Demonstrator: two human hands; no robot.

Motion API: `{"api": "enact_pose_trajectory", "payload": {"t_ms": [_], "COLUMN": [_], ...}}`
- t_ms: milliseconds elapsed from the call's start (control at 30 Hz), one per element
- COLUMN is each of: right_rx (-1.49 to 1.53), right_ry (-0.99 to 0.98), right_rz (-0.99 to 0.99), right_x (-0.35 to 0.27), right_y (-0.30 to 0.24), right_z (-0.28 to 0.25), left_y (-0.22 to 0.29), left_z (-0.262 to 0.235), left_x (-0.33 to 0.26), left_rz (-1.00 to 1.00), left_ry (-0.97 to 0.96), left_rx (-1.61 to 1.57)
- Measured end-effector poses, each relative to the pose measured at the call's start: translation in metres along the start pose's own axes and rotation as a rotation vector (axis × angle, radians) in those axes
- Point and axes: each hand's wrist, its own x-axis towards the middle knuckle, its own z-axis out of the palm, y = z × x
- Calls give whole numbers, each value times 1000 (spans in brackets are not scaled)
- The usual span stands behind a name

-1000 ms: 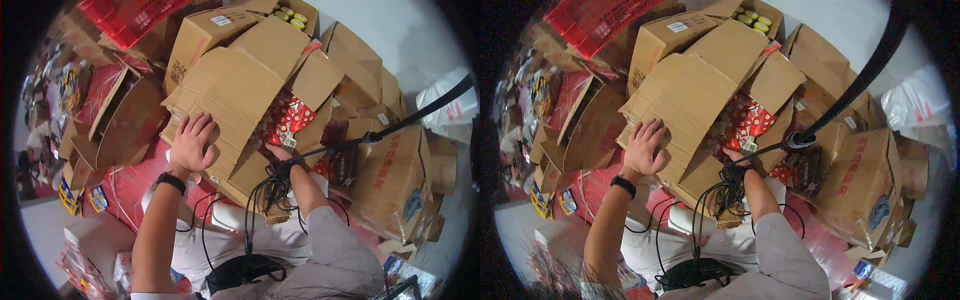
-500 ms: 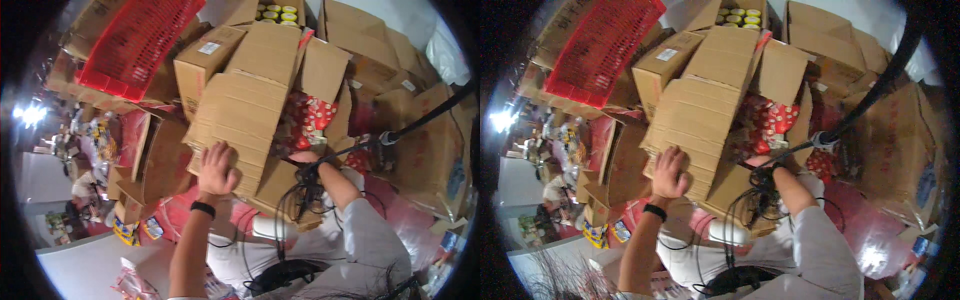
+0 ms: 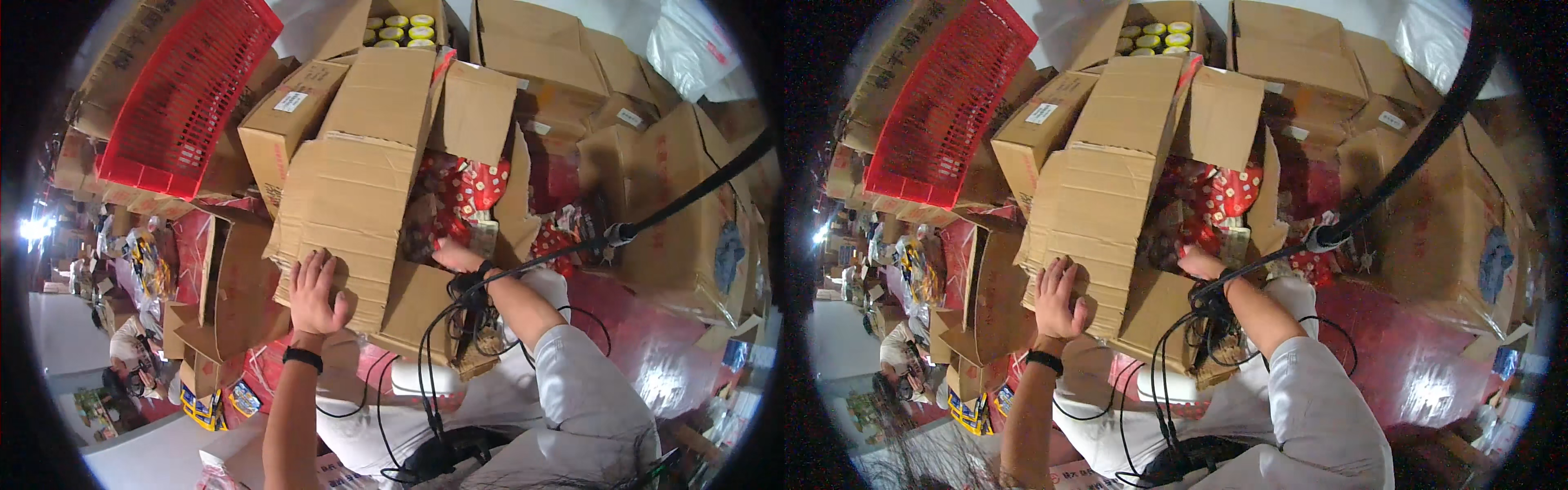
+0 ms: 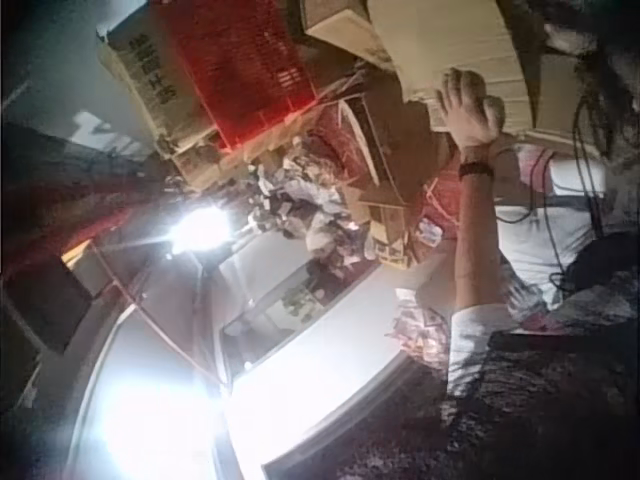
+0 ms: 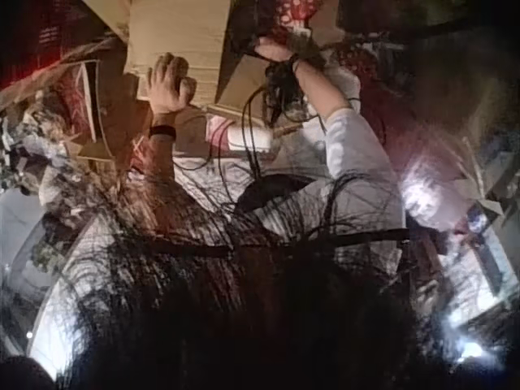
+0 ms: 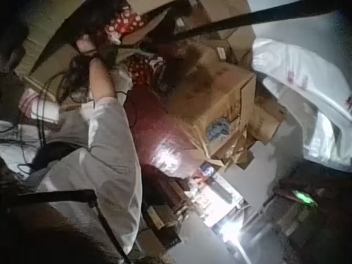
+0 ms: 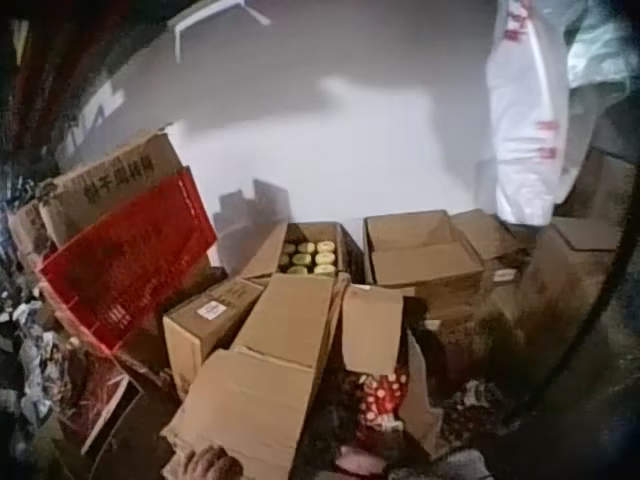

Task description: Sorting and unboxing small packaged goods from large cardboard boxes in a storage area.

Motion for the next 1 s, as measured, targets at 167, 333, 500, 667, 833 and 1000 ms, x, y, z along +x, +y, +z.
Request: {"api": "enact_pose_trajectory", "payload": {"t_ms": [167, 333, 500, 667, 833, 1000], "right_rx": [113, 296, 324, 338, 194, 3], "right_ry": [41, 205, 587, 876, 887, 892], "right_rz": [-145, -368, -430, -294, -167, -20], "right_x": [-56, -109, -203, -255, -260, -270], "right_y": [-52, -77, -75, -6, 112, 156], "right_z": [-67, -147, -252, -285, -334, -367], "left_y": [0, 0, 0, -2, -4, -6], "left_z": [-1, 0, 1, 3, 5, 3], "left_x": [0, -1, -3, -4, -4, -3], "left_rz": [26, 14, 8, 35, 31, 37], "left_ry": [33, 70, 60, 87, 45, -1], "left_rx": [-32, -24, -31, -42, -6, -1]}}
